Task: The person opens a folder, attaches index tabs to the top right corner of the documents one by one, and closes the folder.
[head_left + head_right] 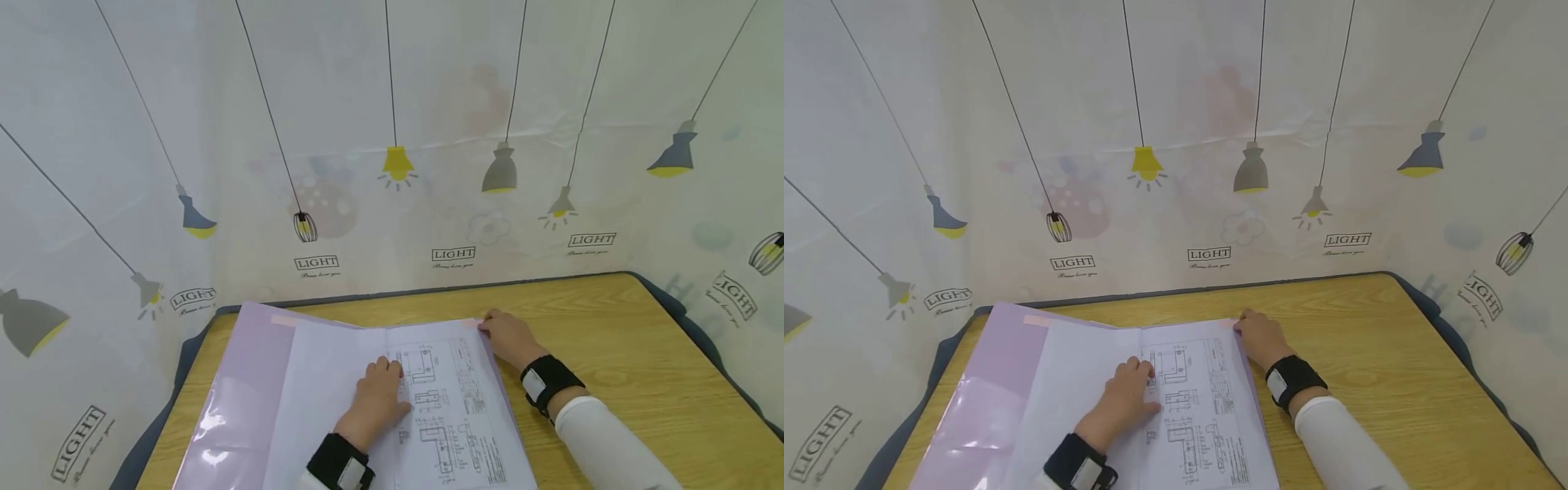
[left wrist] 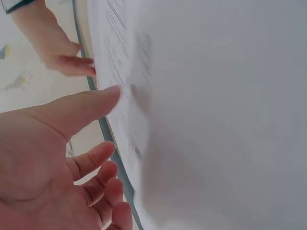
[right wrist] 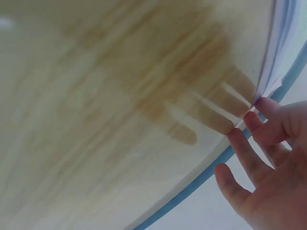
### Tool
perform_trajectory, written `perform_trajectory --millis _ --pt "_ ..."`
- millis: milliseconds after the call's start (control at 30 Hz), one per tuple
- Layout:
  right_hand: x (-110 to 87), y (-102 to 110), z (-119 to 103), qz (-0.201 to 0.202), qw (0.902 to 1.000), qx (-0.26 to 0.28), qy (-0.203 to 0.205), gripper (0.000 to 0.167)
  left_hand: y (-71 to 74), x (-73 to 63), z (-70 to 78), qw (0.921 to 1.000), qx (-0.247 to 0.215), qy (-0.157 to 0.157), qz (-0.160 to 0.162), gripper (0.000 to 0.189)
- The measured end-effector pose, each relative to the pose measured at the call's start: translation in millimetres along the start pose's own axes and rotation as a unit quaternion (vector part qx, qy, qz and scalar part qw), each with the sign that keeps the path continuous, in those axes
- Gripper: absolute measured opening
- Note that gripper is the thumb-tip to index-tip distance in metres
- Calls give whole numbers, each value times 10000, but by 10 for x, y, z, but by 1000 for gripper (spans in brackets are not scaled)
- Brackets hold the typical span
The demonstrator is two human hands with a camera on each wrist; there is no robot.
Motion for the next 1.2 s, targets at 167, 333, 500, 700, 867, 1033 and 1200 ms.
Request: perform_trajectory --millis 167,333,500,700,867,1033,1200 --pt "6 7 -15 -74 9999 -14 -78 24 71 110 335 9991 68 -405 97 61" --pt "11 17 -8 -191 9997 -22 -146 25 30 315 567 9963 210 -828 -8 67" --pt "19 4 17 -227 9997 -35 -104 25 -81 528 686 9946 198 -991 -227 70" --pt "30 9 -9 -262 9996 -104 -20 25 -157 689 769 9942 233 -1044 -104 67" --pt "40 24 -52 -305 9994 -165 7 25 -210 809 848 9922 588 -1099 82 66" --pt "30 53 -74 -240 9996 -152 34 25 -269 903 934 9864 1352 -931 105 66" --pt "43 50 -45 -380 9990 -7 -229 24 -217 902 1041 9831 1659 -770 -19 67"
Point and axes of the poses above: each hand's wrist, its own x-axis towards the middle knuckle, its own y-axis out of the back of the hand, z = x × y, the point moved 8 cm from there along x, towards the middle knuckle, and after that the axes turned 6 degrees about x, right-handed, at the moved point
